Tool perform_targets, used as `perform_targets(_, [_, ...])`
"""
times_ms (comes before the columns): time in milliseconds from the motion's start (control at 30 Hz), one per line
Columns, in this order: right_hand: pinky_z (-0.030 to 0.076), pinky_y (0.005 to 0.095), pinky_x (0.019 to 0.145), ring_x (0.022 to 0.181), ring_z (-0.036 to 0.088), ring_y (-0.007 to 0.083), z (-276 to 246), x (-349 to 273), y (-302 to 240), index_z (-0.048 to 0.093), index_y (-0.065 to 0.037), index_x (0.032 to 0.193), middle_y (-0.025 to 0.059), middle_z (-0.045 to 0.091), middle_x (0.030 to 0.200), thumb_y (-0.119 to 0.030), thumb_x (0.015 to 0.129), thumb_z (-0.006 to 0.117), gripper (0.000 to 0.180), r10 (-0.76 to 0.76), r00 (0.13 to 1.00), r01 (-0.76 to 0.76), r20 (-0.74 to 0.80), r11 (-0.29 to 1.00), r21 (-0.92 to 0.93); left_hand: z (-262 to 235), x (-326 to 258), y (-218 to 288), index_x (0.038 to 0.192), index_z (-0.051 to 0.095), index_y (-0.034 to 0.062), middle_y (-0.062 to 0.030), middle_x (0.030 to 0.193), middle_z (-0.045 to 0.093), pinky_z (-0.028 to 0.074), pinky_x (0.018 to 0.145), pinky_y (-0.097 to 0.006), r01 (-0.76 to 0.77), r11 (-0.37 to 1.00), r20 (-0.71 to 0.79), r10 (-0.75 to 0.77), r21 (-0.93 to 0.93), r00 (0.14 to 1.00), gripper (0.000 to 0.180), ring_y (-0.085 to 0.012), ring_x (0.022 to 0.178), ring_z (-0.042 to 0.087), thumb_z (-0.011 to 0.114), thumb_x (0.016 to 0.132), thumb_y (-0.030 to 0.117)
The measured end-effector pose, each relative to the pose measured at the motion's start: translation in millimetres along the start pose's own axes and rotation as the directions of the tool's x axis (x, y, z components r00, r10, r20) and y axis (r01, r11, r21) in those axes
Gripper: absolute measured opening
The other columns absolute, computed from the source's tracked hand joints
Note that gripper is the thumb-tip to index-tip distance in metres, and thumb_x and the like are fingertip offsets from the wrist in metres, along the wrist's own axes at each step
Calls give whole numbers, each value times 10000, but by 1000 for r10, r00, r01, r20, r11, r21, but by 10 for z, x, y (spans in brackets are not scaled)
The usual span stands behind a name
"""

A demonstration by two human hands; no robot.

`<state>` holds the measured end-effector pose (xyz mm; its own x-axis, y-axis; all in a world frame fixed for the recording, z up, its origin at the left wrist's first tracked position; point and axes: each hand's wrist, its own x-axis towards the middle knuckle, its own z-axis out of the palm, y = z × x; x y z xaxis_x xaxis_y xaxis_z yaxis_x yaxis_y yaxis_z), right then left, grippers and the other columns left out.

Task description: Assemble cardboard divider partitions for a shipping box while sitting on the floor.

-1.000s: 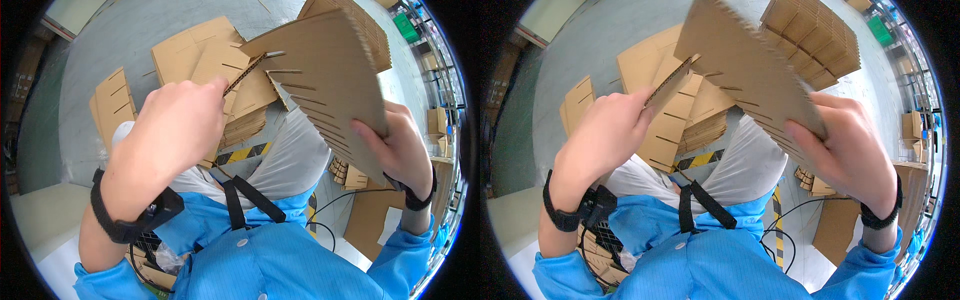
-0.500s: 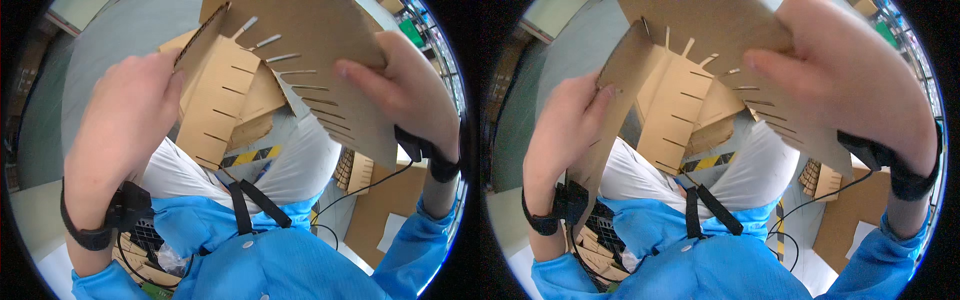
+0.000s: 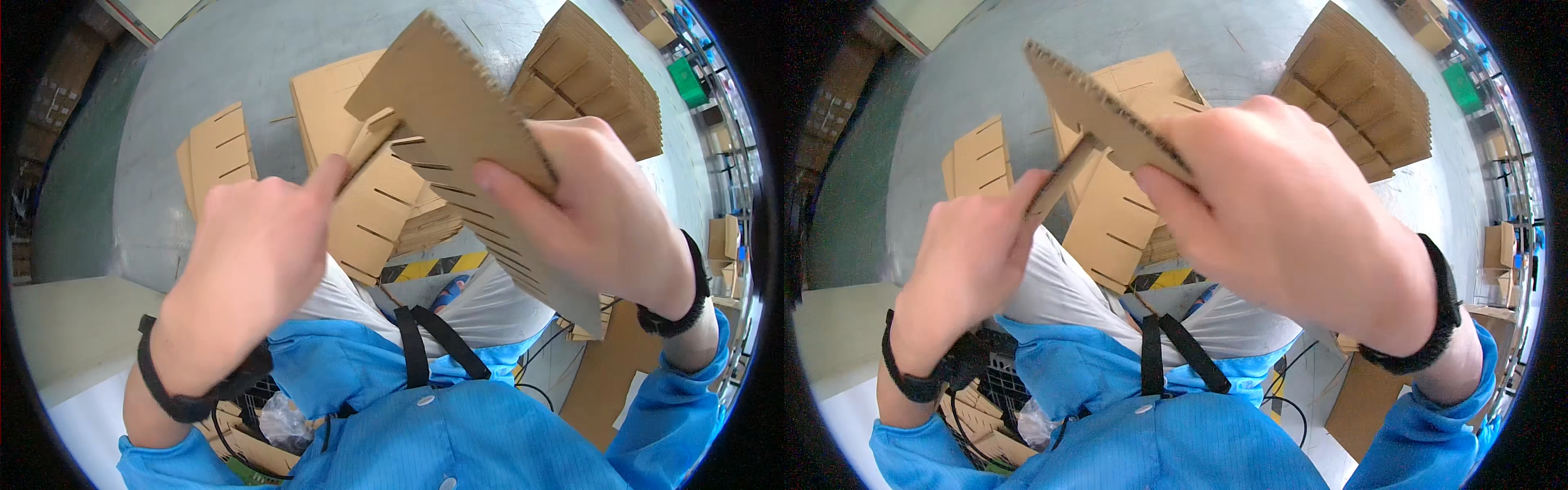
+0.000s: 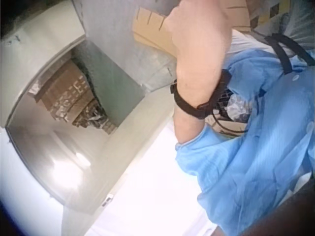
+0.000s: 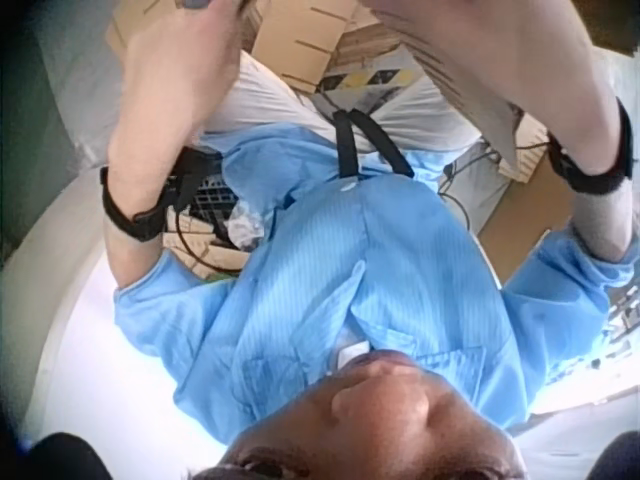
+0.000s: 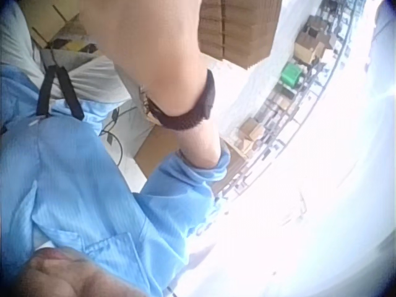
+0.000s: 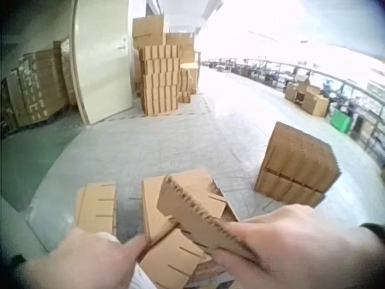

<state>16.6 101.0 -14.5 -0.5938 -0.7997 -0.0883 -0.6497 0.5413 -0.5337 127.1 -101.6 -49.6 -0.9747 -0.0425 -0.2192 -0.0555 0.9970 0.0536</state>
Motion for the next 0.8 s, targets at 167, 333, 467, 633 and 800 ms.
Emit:
perform_targets(167, [402,389,519,537,502,368,155,126,27,546,57,698,200,504,583,-144,858,587,260,-87,996,82,-27,985,-155,77,2,-313,1183,540,30,-229,756,614,470,658,-491,13,990,-122,-31,-143,992,336,-409,756,606,554,859,118])
perform_targets(333, [461,442,563,612,579,395,284,337,80,594,54,704,228,563,631,-166,858,576,270,-49,996,68,79,965,-252,163,5,-298,1156,545,-3,-241,762,609,458,662,-495,-66,994,-83,59,-87,995,329,-423,760,596,568,853,124])
perform_targets(467, [557,418,662,733,675,371,508,737,60,669,10,745,231,655,719,-205,843,566,258,21,988,25,156,957,-289,190,38,-448,1167,539,2,-246,789,613,452,669,-503,-53,980,-123,30,-193,992,336,-438,771,586,550,857,131])
perform_targets(633, [544,419,687,758,676,349,571,927,121,642,35,937,233,670,808,-292,903,533,346,-18,999,19,31,999,-26,77,199,-628,1101,545,-32,-266,786,610,466,715,-498,79,969,-55,-95,-233,994,305,-426,795,605,520,837,119])
perform_targets(800, [458,298,850,958,581,141,229,342,388,599,-33,1119,70,627,1010,-285,991,430,330,47,732,390,-680,789,474,-545,606,-1171,1162,538,-18,-152,979,654,479,823,-350,-9,842,-175,-101,-539,979,329,-230,905,626,467,864,101])
